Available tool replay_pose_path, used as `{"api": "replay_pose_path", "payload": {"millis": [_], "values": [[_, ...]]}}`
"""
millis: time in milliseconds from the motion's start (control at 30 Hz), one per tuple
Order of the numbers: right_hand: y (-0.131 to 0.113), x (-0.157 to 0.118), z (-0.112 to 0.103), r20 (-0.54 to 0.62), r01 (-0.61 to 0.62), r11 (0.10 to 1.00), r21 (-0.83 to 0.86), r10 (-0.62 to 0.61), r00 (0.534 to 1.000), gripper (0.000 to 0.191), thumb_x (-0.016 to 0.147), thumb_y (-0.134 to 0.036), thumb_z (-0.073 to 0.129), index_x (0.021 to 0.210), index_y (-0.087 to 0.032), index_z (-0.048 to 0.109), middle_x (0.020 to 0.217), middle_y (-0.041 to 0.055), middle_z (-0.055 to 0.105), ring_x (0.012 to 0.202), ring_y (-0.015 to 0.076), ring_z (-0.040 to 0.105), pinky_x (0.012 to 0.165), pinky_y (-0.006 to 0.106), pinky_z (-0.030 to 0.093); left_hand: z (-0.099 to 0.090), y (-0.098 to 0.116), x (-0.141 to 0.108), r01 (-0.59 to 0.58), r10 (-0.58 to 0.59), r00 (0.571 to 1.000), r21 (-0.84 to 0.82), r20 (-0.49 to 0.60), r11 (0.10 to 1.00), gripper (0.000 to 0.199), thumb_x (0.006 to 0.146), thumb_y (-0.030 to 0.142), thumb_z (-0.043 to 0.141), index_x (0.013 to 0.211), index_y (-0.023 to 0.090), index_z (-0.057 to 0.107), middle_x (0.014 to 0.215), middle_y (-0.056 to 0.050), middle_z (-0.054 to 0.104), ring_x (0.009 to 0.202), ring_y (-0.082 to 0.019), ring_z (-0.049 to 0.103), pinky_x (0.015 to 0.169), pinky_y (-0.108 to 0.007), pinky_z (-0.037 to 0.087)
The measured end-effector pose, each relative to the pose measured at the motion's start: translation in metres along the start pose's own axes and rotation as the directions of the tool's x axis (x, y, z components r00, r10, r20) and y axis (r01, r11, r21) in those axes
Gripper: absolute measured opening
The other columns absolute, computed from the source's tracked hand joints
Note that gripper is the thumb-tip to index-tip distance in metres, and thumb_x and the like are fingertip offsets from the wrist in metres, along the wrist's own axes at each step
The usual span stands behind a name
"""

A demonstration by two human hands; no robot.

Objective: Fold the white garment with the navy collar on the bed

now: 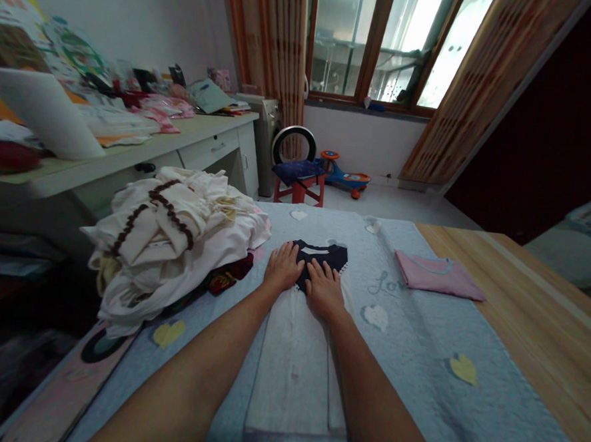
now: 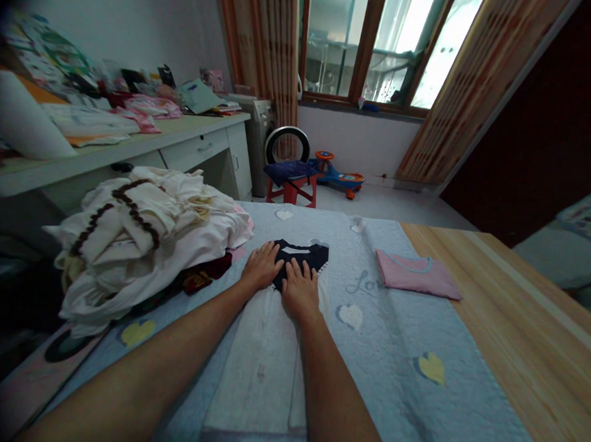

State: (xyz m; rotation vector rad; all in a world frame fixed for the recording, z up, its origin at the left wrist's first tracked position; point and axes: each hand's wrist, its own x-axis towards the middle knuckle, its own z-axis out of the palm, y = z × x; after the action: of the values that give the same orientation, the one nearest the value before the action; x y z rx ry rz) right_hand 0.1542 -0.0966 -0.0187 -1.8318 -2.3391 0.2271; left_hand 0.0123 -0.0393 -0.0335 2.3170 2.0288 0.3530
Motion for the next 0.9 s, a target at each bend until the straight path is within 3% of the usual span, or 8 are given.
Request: {"api": "replay_pose_path", "payload": {"millis": [333, 733, 900], "values": [[-0.0005, -0.0016, -0.0047, 0.023, 0.005, 0.999, 0.037, -0.006, 1.0, 0.063, 0.098, -0.052, 0.036, 0.154, -0.023, 0.034, 0.163, 0.0026, 0.027, 0.15, 0.0293, 0.019, 0.12, 0.05, 0.012, -0.001, 0.0009, -0.0037, -0.007, 0.007, 1.0, 0.002, -0.031, 1.0, 0.056, 0.099, 0.039, 0.038, 0.15, 0.016, 0.039, 0.159, -0.013, 0.036, 0.148, -0.025, 0.028, 0.12, -0.046, 0.023], [0.0077, 0.0001, -0.0052, 0.073, 0.035, 0.999, 0.02, -0.037, 0.997, 0.062, 0.091, -0.026, 0.042, 0.153, -0.025, 0.037, 0.162, 0.0013, 0.029, 0.15, 0.0253, 0.02, 0.12, 0.048, 0.014, -0.0025, -0.0003, -0.0049, -0.018, 0.018, 1.0, -0.014, -0.025, 1.0, 0.056, 0.099, 0.04, 0.038, 0.15, 0.016, 0.039, 0.158, -0.013, 0.037, 0.148, -0.026, 0.028, 0.12, -0.047, 0.023], [0.005, -0.0013, -0.0036, 0.018, 0.031, 0.999, 0.033, -0.031, 0.999, 0.056, 0.099, -0.045, 0.036, 0.15, -0.023, 0.041, 0.16, 0.0035, 0.033, 0.149, 0.0271, 0.022, 0.119, 0.048, 0.013, -0.0004, -0.001, -0.0049, -0.027, 0.026, 0.999, -0.017, -0.045, 0.999, 0.056, 0.099, 0.038, 0.036, 0.149, 0.014, 0.039, 0.158, -0.013, 0.036, 0.148, -0.026, 0.028, 0.12, -0.048, 0.023]]}}
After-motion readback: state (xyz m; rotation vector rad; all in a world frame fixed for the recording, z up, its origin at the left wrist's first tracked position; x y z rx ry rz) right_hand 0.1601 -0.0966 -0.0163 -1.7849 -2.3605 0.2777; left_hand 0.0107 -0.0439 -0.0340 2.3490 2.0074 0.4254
